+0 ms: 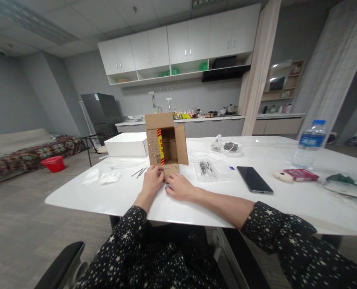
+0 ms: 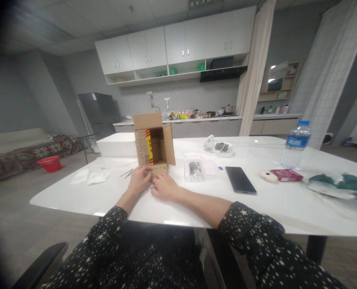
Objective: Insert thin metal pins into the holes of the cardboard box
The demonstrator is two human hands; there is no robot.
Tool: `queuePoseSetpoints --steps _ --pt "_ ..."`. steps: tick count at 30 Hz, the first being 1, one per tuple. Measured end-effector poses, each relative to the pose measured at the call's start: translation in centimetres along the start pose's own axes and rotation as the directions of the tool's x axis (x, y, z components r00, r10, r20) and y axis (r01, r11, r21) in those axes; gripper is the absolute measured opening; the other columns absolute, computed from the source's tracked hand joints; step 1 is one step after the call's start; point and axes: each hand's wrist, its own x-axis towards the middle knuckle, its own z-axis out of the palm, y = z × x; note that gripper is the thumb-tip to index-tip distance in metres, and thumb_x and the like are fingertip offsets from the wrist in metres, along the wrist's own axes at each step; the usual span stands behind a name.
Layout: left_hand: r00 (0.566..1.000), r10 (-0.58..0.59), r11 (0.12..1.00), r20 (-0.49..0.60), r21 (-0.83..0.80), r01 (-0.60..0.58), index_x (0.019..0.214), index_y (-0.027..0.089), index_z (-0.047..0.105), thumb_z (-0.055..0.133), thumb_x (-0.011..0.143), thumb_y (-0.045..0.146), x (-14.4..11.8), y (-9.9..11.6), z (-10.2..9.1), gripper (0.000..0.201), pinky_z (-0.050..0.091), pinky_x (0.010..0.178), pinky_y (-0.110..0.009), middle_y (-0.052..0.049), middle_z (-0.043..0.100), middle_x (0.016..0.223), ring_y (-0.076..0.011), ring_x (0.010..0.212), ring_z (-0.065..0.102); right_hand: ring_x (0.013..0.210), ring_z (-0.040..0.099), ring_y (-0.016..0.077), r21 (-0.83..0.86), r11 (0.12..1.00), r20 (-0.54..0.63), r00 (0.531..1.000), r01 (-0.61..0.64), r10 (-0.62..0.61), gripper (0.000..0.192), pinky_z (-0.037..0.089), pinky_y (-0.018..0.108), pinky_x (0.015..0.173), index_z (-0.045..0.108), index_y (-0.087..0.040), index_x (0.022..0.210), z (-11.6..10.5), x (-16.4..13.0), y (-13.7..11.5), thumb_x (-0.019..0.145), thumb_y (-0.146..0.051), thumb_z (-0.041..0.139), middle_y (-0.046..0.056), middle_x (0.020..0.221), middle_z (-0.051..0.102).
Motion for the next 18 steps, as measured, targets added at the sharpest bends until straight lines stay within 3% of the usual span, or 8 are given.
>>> queuePoseSetpoints --steps 4,8,12,18 --pt "0.998 0.062 0.997 -0.026 0.055 -0.060 0.109 0.017 0.064 0.050 0.086 0.021 0.0 0.1 0.0 0.027 0.047 0.101 -0.044 -0.012 0.065 0.119 -0.0267 0.112 0.060 0.100 0.054 0.0232 -0.010 1.000 -0.011 1.000 0.002 -0.002 0.027 0.041 0.035 0.083 0.066 -0.014 0.105 0.1 0.0 0.0 0.092 -0.031 0.050 0.012 0.106 0.063" --pt "0.987 0.154 0.983 0.041 0.091 -0.157 0.122 0.016 0.058 0.046 0.086 0.014 0.1 -0.2 0.7 0.038 0.041 0.110 -0.043 -0.012 0.058 0.138 -0.0250 0.130 0.051 0.098 0.054 0.0232 -0.029 0.999 -0.014 1.000 0.014 -0.015 0.027 0.040 0.035 0.082 0.066 -0.014 0.103 0.4 0.1 0.2 0.092 -0.032 0.049 0.012 0.105 0.063" --pt "0.980 0.169 0.974 0.102 0.132 -0.182 0.127 0.015 0.056 0.046 0.085 0.013 0.0 -0.4 1.2 0.042 0.042 0.110 -0.045 -0.013 0.057 0.140 -0.0255 0.131 0.051 0.097 0.054 0.0230 -0.036 0.999 -0.019 1.000 0.021 -0.021 0.027 0.040 0.035 0.082 0.066 -0.014 0.102 0.6 0.1 0.4 0.092 -0.031 0.049 0.011 0.103 0.063" --pt "0.979 0.179 0.968 0.099 0.162 -0.193 0.121 0.017 0.061 0.047 0.085 0.013 0.0 -0.1 1.0 0.038 0.044 0.108 -0.044 -0.012 0.063 0.132 -0.0254 0.126 0.055 0.097 0.054 0.0227 -0.037 0.999 -0.018 1.000 0.015 -0.016 0.027 0.040 0.035 0.082 0.066 -0.014 0.103 0.6 0.1 0.4 0.091 -0.032 0.050 0.011 0.104 0.063"
